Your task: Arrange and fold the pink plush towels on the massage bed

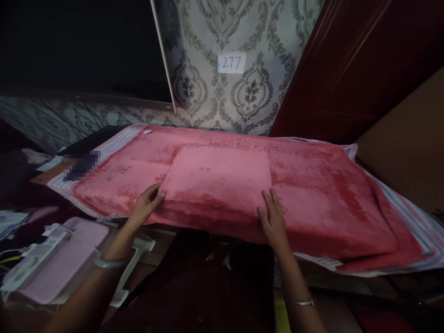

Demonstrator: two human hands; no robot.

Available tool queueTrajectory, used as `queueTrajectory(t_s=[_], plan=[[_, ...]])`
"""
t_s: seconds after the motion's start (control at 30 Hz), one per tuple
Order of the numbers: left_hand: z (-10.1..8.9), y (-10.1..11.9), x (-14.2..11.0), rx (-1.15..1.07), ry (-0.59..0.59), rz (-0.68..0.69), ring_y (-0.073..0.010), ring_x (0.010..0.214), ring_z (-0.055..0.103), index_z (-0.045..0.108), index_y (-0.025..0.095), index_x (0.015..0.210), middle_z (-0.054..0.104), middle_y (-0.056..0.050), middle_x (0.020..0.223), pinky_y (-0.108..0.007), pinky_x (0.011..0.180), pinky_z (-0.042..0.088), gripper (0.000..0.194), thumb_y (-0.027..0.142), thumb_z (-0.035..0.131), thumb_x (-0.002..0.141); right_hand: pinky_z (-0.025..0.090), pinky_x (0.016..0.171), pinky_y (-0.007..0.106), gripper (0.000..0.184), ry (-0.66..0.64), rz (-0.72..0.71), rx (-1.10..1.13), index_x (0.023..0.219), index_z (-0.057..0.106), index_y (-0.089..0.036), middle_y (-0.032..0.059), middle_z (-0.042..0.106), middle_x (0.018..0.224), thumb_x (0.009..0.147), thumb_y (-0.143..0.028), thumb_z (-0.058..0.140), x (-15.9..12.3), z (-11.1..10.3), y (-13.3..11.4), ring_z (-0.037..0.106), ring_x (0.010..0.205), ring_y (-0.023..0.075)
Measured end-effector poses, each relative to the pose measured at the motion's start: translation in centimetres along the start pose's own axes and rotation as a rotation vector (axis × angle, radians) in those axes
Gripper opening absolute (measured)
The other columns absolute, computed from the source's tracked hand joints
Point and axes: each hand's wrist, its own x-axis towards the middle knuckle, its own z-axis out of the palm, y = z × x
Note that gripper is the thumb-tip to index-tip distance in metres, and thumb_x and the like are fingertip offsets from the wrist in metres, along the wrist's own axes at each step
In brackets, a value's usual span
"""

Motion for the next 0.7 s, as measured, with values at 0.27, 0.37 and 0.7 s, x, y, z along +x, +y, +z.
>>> queueTrajectory(t_s=[0.27, 0.37, 0.7], plan=[[-0.1, -0.4, -0.3, -0.055, 0.013, 0.017, -0.0265, 0.115, 0.063, 0.066, 0.021, 0.096, 0.067, -0.01, 0.119, -0.044, 0.107, 0.049, 0.05, 0.067, 0.065, 0.077, 0.025, 0.117, 0.065, 0.063, 0.088, -0.14, -0.278, 0.153, 0.042, -0.027, 0.0128, 0.037, 0.161, 0.097, -0.054, 0.048, -1.0, -0.9, -2.8, 0.022, 0.152, 0.0382], [-0.5, -0.2, -0.5, -0.118, -0.047, 0.029, -0.0269, 0.123, 0.059, 0.068, 0.022, 0.099, 0.064, -0.011, 0.126, -0.045, 0.111, 0.045, 0.048, 0.065, 0.063, 0.081, 0.021, 0.119, 0.066, 0.051, 0.023, -0.23, -0.257, 0.147, 0.05, -0.03, 0.0105, 0.046, 0.155, 0.098, -0.045, 0.048, 0.0, 0.5, -5.8, 0.031, 0.149, 0.0358], [-0.7, -0.2, -1.0, -0.186, -0.131, 0.072, -0.0268, 0.137, 0.049, 0.062, 0.023, 0.124, 0.055, -0.012, 0.144, -0.048, 0.12, 0.035, 0.051, 0.056, 0.064, 0.086, 0.032, 0.119, 0.053, 0.057, -0.439, -0.557, -0.035, 0.147, 0.049, -0.015, 0.0169, 0.045, 0.155, 0.09, -0.017, 0.054, 5.8, 9.1, -18.6, 0.037, 0.145, 0.0315]])
